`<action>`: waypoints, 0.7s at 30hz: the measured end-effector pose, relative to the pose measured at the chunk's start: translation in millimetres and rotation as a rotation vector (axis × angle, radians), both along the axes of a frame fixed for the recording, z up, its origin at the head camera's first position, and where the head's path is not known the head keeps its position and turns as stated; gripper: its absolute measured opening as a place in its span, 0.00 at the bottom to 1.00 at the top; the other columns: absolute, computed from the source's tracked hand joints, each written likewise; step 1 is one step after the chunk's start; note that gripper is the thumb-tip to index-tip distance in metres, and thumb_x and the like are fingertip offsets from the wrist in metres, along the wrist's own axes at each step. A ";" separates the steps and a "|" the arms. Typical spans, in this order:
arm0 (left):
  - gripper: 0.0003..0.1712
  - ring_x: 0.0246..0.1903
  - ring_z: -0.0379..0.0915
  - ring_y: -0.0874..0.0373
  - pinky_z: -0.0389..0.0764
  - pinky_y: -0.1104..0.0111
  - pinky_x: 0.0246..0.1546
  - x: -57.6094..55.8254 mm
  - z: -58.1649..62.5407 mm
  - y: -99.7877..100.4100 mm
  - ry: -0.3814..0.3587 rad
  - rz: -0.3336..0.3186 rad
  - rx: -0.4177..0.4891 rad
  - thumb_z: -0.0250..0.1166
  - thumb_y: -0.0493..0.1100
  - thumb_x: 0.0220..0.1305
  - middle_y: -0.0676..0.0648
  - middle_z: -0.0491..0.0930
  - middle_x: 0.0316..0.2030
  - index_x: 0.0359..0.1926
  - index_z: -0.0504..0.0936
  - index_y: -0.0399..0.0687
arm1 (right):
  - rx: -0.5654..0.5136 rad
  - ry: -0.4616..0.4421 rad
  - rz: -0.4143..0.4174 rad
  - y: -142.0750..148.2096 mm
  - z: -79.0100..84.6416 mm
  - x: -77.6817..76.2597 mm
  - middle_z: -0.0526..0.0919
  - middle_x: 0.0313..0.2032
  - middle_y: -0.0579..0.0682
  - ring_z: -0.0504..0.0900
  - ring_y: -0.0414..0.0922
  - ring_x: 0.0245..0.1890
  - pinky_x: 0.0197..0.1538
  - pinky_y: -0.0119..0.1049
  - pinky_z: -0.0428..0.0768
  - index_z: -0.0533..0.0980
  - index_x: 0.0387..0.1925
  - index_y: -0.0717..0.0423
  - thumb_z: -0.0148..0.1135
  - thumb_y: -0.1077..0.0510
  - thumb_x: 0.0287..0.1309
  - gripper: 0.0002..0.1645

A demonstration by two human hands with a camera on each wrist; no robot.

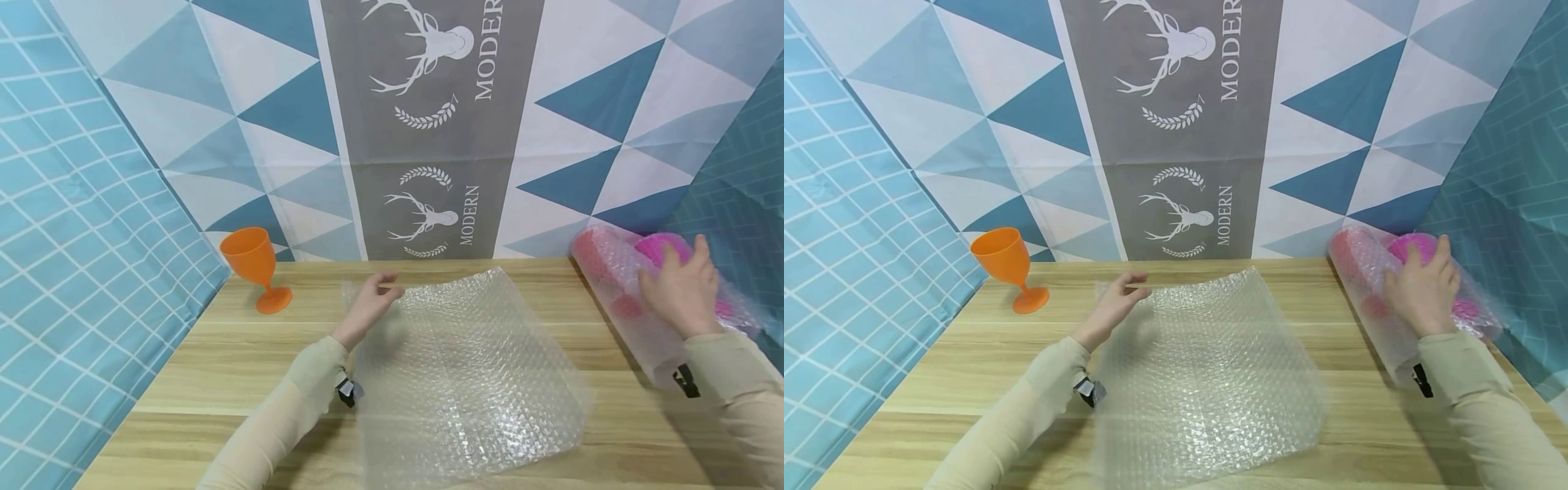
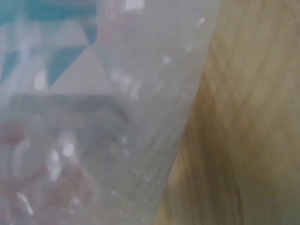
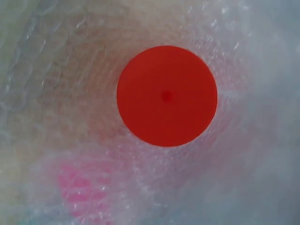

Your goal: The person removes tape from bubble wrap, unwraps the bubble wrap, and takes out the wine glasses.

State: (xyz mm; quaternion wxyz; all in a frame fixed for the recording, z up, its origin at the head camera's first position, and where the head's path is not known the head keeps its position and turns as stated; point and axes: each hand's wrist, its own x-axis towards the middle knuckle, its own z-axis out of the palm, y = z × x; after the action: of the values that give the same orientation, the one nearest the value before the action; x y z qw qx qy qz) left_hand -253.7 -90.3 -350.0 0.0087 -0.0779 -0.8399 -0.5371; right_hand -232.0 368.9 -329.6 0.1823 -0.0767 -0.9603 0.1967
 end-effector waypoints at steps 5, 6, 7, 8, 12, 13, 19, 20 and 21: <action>0.27 0.52 0.70 0.47 0.74 0.57 0.49 1.5 -2.4 2.5 -0.002 -0.009 -0.044 0.59 0.46 0.58 0.40 0.69 0.57 0.57 0.69 0.41 | 0.010 -0.014 -0.018 5.1 0.9 1.0 0.24 0.63 0.75 0.36 0.79 0.59 0.59 0.69 0.36 0.50 0.58 0.81 0.40 0.58 0.62 0.32; 0.27 0.52 0.70 0.47 0.74 0.57 0.49 1.8 -2.9 2.8 -0.002 -0.012 -0.058 0.60 0.47 0.58 0.41 0.69 0.57 0.57 0.69 0.42 | 0.012 -0.017 -0.023 6.3 0.8 1.4 0.24 0.63 0.75 0.35 0.79 0.59 0.59 0.68 0.35 0.49 0.58 0.80 0.39 0.60 0.61 0.32; 0.27 0.52 0.70 0.48 0.74 0.57 0.49 2.2 -3.2 3.3 -0.004 -0.013 -0.072 0.60 0.47 0.58 0.41 0.69 0.57 0.57 0.69 0.42 | 0.013 -0.025 -0.029 7.8 0.5 1.3 0.24 0.63 0.75 0.34 0.78 0.60 0.60 0.68 0.34 0.47 0.60 0.79 0.39 0.60 0.60 0.32; 0.27 0.52 0.70 0.48 0.74 0.57 0.49 2.7 -3.4 3.8 -0.006 -0.014 -0.083 0.60 0.47 0.58 0.41 0.69 0.57 0.57 0.69 0.43 | 0.015 -0.031 -0.034 9.8 -0.1 1.0 0.23 0.64 0.75 0.33 0.77 0.61 0.60 0.67 0.33 0.46 0.61 0.78 0.38 0.61 0.59 0.33; 0.26 0.51 0.70 0.47 0.75 0.58 0.49 5.0 -5.1 6.3 -0.005 -0.036 -0.094 0.59 0.46 0.59 0.40 0.70 0.56 0.57 0.69 0.40 | 0.020 -0.044 -0.060 14.0 -1.4 2.5 0.23 0.64 0.74 0.31 0.74 0.63 0.61 0.65 0.29 0.42 0.65 0.72 0.37 0.65 0.54 0.37; 0.26 0.51 0.70 0.47 0.75 0.58 0.49 5.3 -5.7 7.1 -0.008 -0.041 -0.089 0.59 0.46 0.59 0.40 0.70 0.56 0.57 0.69 0.40 | 0.020 -0.045 -0.066 14.8 -2.0 3.0 0.23 0.64 0.74 0.31 0.74 0.63 0.62 0.65 0.29 0.42 0.65 0.72 0.37 0.65 0.54 0.37; 0.26 0.52 0.69 0.47 0.74 0.58 0.49 5.8 -10.0 9.8 -0.039 -0.061 -0.084 0.58 0.47 0.60 0.40 0.69 0.58 0.57 0.69 0.41 | 0.013 -0.044 -0.078 19.0 -6.3 3.7 0.25 0.64 0.75 0.32 0.74 0.63 0.61 0.66 0.30 0.44 0.64 0.73 0.38 0.64 0.52 0.37; 0.26 0.53 0.69 0.47 0.74 0.57 0.49 6.1 -10.4 10.2 -0.041 -0.065 -0.084 0.58 0.47 0.60 0.40 0.69 0.58 0.57 0.69 0.41 | 0.015 -0.055 -0.079 19.5 -6.8 3.3 0.25 0.64 0.76 0.32 0.74 0.63 0.61 0.66 0.31 0.44 0.64 0.74 0.38 0.64 0.52 0.37; 0.26 0.53 0.69 0.47 0.74 0.57 0.50 6.4 -10.9 10.5 -0.042 -0.067 -0.084 0.58 0.46 0.60 0.39 0.68 0.58 0.57 0.69 0.41 | 0.019 -0.063 -0.074 20.1 -7.1 3.0 0.26 0.63 0.76 0.32 0.74 0.63 0.61 0.66 0.31 0.44 0.63 0.75 0.39 0.64 0.52 0.38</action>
State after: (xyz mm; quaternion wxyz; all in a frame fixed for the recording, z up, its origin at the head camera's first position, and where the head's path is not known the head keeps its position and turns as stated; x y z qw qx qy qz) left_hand -247.3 -79.8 -360.9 -0.0301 -0.0953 -0.8585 -0.5031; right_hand -229.0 389.0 -336.7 0.1598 -0.1168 -0.9639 0.1783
